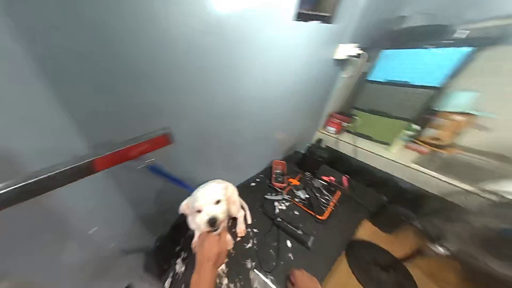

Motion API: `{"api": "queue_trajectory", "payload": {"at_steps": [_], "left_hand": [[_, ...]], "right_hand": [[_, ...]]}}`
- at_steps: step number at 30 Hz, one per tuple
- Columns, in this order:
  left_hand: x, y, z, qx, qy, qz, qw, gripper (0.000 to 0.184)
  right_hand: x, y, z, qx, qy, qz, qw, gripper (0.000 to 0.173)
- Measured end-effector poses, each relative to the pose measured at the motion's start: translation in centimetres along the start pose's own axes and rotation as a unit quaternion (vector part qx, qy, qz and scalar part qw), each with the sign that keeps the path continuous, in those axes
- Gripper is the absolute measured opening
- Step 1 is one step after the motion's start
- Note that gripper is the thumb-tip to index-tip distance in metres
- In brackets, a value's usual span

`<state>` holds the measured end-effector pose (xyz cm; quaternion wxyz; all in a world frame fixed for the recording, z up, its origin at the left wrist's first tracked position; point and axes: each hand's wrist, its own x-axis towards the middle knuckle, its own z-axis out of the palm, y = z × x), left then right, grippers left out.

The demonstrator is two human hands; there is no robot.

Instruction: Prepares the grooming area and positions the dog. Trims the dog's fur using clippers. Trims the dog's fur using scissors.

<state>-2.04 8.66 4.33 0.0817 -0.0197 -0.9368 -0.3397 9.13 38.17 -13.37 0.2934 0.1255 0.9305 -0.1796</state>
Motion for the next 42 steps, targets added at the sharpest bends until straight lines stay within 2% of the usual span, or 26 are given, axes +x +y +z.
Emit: {"api": "queue_trajectory", "payload": {"at_steps": [5, 11, 14, 17, 20, 23, 25, 27, 31, 35, 37, 42], "left_hand": [[0.3, -1.3, 1.1, -0.040, 0.047, 0.082, 0.995, 0.048], [0.8, -2.4, 2.2, -0.099, 0.089, 0.097, 0.986, 0.046], [0.9, -2.7, 2.5, -0.114, 0.089, 0.077, 0.986, 0.047], [1.0, -2.1, 2.0, -0.114, 0.075, 0.025, 0.990, 0.047], [1.2, -1.8, 1.8, -0.115, 0.067, -0.002, 0.991, 0.046], [1.2, -1.2, 1.6, -0.136, 0.071, -0.026, 0.988, 0.043], [1.2, -0.6, 1.1, -0.137, 0.066, -0.044, 0.987, 0.037], [1.2, -0.4, 0.7, -0.121, 0.068, -0.026, 0.990, 0.035], [1.2, -0.4, 0.4, -0.089, 0.087, 0.016, 0.992, 0.033], [1.1, 0.0, -0.1, -0.079, 0.080, 0.009, 0.994, 0.034], [0.8, 0.0, -0.2, -0.071, 0.078, 0.004, 0.994, 0.036], [0.5, -0.6, 0.5, -0.066, 0.080, 0.007, 0.995, 0.041]], "right_hand": [[3.9, 2.5, -4.0, 0.052, 0.098, 0.051, 0.992, 0.047], [8.4, 3.7, -9.7, 0.106, 0.170, 0.089, 0.976, 0.043], [10.7, 4.3, -12.7, 0.113, 0.190, 0.103, 0.970, 0.044], [13.6, 4.6, -15.5, 0.102, 0.184, 0.116, 0.971, 0.044], [17.0, 5.1, -17.9, 0.044, 0.154, 0.130, 0.979, 0.047], [22.2, 6.8, -19.4, -0.015, 0.177, 0.102, 0.979, 0.051], [24.7, 7.5, -19.8, -0.019, 0.177, 0.098, 0.979, 0.061], [27.1, 8.6, -19.5, -0.025, 0.163, 0.105, 0.981, 0.067], [30.8, 10.7, -18.5, -0.047, 0.181, 0.125, 0.974, 0.062], [30.0, 8.8, -20.6, -0.061, 0.143, 0.156, 0.975, 0.062], [30.8, 10.0, -20.2, -0.055, 0.179, 0.137, 0.973, 0.066], [30.1, 9.3, -20.6, 0.057, 0.220, 0.183, 0.957, 0.075]]}}
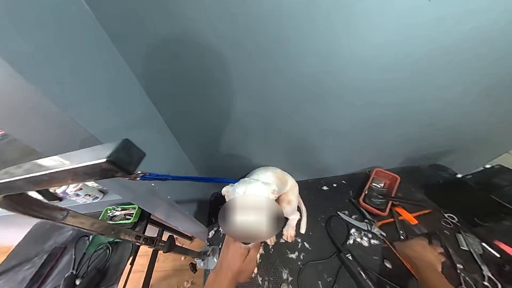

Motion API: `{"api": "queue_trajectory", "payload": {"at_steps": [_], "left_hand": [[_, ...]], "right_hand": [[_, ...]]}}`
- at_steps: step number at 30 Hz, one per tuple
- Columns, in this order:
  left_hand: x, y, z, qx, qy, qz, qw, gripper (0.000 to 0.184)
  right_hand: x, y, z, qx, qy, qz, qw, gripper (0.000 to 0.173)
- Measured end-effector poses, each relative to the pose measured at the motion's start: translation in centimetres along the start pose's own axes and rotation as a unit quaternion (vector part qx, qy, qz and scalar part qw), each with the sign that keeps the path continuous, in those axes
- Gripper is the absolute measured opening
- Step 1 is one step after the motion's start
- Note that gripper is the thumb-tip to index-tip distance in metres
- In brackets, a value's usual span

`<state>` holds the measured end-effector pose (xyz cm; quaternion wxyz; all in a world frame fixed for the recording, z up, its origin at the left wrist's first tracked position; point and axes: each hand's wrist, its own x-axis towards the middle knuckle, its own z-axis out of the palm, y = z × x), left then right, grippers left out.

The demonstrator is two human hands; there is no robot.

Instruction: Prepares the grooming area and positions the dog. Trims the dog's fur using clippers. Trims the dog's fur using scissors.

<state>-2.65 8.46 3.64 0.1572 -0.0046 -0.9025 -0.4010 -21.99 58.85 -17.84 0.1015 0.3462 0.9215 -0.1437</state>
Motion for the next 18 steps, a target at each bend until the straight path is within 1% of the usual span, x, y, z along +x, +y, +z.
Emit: {"api": "queue_trajectory", "payload": {"at_steps": [2, 4, 7, 9, 11, 13, 14, 16, 18], "left_hand": [[0.1, 0.1, -0.1, 0.013, -0.011, -0.013, 1.000, 0.042], [0.2, 0.1, -0.2, 0.022, -0.013, -0.006, 1.000, 0.041], [0.0, -0.2, -0.1, 0.026, -0.013, 0.011, 1.000, 0.042], [0.0, -0.1, 0.0, 0.030, -0.010, 0.006, 0.999, 0.041], [0.0, 0.0, 0.2, 0.034, -0.011, 0.003, 0.999, 0.040], [0.1, 0.1, 0.4, 0.049, -0.018, 0.001, 0.999, 0.042], [0.2, 0.3, 0.3, 0.056, -0.026, -0.003, 0.998, 0.044], [0.7, 1.0, 0.3, 0.064, -0.029, 0.012, 0.997, 0.045], [0.7, 1.5, 0.3, 0.058, -0.023, 0.035, 0.997, 0.042]], "right_hand": [[-0.4, -0.1, 0.0, 0.005, 0.004, -0.012, 1.000, 0.071], [-0.3, -0.2, 0.1, 0.018, 0.007, -0.022, 1.000, 0.070], [-0.2, -0.5, 0.1, 0.024, 0.013, -0.005, 1.000, 0.080], [-0.3, -0.6, -0.3, 0.013, 0.010, -0.006, 1.000, 0.083], [-0.3, -0.3, -0.9, -0.030, -0.012, -0.020, 0.999, 0.078], [0.2, 0.3, -1.1, -0.075, -0.042, -0.048, 0.995, 0.063], [0.6, 0.8, -1.0, -0.090, -0.056, -0.063, 0.992, 0.058], [1.4, 1.5, -1.5, -0.118, -0.077, -0.076, 0.987, 0.054], [0.6, 1.7, -3.0, -0.142, -0.104, -0.076, 0.981, 0.050]]}}
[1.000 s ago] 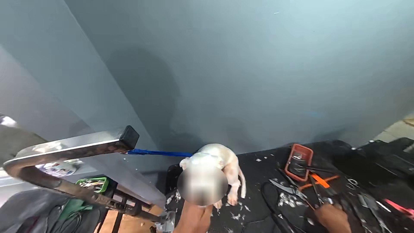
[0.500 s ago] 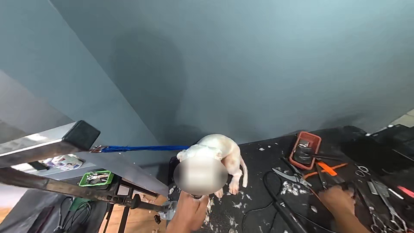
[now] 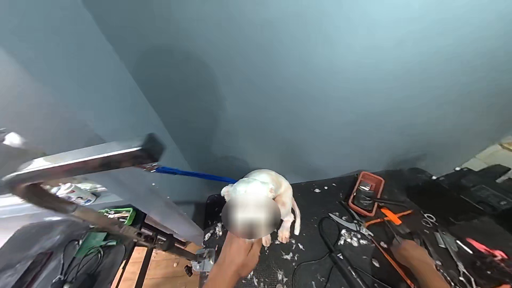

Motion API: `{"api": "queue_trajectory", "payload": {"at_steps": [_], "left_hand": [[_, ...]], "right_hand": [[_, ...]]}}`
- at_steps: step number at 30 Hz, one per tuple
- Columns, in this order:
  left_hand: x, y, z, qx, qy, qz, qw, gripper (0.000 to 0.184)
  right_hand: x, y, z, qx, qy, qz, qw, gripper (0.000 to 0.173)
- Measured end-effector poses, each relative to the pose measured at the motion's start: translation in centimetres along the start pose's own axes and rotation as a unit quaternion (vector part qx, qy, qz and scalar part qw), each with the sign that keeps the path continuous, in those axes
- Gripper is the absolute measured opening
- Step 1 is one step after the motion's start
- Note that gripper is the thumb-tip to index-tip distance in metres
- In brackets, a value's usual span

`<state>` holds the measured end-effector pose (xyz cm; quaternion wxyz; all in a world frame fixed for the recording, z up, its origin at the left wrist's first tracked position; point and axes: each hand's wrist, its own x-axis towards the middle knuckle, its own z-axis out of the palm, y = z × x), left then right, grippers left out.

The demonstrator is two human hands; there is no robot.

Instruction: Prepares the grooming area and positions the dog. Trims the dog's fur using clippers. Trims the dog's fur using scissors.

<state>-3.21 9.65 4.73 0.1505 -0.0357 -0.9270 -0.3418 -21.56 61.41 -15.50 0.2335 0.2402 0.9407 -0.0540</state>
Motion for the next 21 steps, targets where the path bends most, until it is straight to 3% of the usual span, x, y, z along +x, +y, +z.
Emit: {"api": "queue_trajectory", "payload": {"at_steps": [3, 5, 7, 10, 14, 18, 21], "left_hand": [[0.0, 0.9, -0.4, -0.058, -0.044, -0.045, 0.996, 0.038], [0.3, 0.4, -0.1, -0.094, -0.060, -0.037, 0.993, 0.040], [0.3, -0.2, 0.1, -0.112, -0.066, -0.016, 0.991, 0.041], [0.3, -0.3, -0.1, -0.117, -0.062, -0.003, 0.991, 0.040], [-0.1, -0.7, -0.2, -0.111, -0.059, 0.003, 0.992, 0.043], [-0.1, -1.2, -0.7, -0.089, -0.082, 0.014, 0.993, 0.048], [0.0, -1.4, -1.1, -0.082, -0.119, 0.000, 0.990, 0.048]], "right_hand": [[-4.7, -0.4, -2.3, 0.045, 0.005, -0.026, 0.999, 0.053], [-8.8, -1.4, -2.9, 0.211, 0.035, -0.056, 0.975, 0.053], [-13.5, -3.0, -2.4, 0.427, 0.012, -0.076, 0.901, 0.041], [-23.1, -7.2, -2.4, 0.662, -0.074, -0.138, 0.733, 0.018], [-33.6, -11.7, -0.6, 0.726, -0.169, -0.189, 0.639, 0.022], [-40.1, -13.8, 0.2, 0.759, -0.312, -0.257, 0.510, 0.042], [-42.6, -14.5, 0.2, 0.749, -0.335, -0.294, 0.490, 0.039]]}}
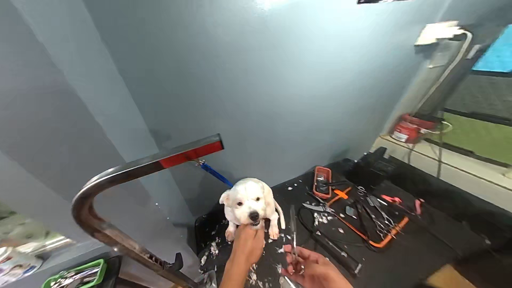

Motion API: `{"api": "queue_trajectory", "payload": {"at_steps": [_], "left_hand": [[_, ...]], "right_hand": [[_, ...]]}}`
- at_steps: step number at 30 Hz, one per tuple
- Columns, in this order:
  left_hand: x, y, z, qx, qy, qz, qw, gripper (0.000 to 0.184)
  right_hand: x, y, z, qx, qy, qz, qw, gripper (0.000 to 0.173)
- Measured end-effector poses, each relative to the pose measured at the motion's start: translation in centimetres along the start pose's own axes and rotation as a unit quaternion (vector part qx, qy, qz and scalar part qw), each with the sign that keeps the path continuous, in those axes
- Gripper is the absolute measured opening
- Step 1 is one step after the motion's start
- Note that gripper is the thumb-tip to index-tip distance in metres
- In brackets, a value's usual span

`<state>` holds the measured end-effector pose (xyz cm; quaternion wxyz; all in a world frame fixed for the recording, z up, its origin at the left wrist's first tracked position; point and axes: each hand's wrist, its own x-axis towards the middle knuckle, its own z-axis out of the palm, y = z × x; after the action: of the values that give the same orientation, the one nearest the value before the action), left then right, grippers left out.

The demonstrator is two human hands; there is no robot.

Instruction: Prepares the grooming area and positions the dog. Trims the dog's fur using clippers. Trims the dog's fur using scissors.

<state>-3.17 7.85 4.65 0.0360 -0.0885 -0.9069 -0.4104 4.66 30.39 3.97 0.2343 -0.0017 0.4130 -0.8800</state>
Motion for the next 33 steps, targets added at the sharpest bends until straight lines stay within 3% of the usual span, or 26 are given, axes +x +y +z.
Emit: {"api": "queue_trajectory", "payload": {"at_steps": [8, 12, 15, 19, 26, 33], "left_hand": [[0.3, -0.4, -0.6, 0.020, -0.017, -0.004, 1.000, 0.046], [0.3, -0.9, -0.5, -0.048, -0.019, 0.002, 0.999, 0.040], [0.2, -0.8, -0.3, -0.204, -0.023, -0.022, 0.978, 0.035], [0.1, -0.6, 0.0, -0.317, -0.023, -0.031, 0.948, 0.035], [0.1, -0.2, -0.6, -0.348, -0.017, -0.039, 0.936, 0.025], [-0.3, -0.8, -1.0, -0.324, -0.016, -0.039, 0.945, 0.024]], "right_hand": [[0.9, 1.0, 1.9, -0.022, -0.150, -0.043, 0.988, 0.040], [1.9, 2.2, 2.2, 0.021, -0.140, -0.008, 0.990, 0.032], [2.3, 2.7, 2.4, 0.050, -0.192, -0.050, 0.979, 0.032], [2.9, 2.5, 2.7, -0.012, -0.167, -0.047, 0.985, 0.031], [3.4, 2.6, 2.7, -0.043, -0.173, -0.035, 0.983, 0.030], [3.9, 3.2, 3.2, 0.027, -0.220, -0.008, 0.975, 0.025]]}}
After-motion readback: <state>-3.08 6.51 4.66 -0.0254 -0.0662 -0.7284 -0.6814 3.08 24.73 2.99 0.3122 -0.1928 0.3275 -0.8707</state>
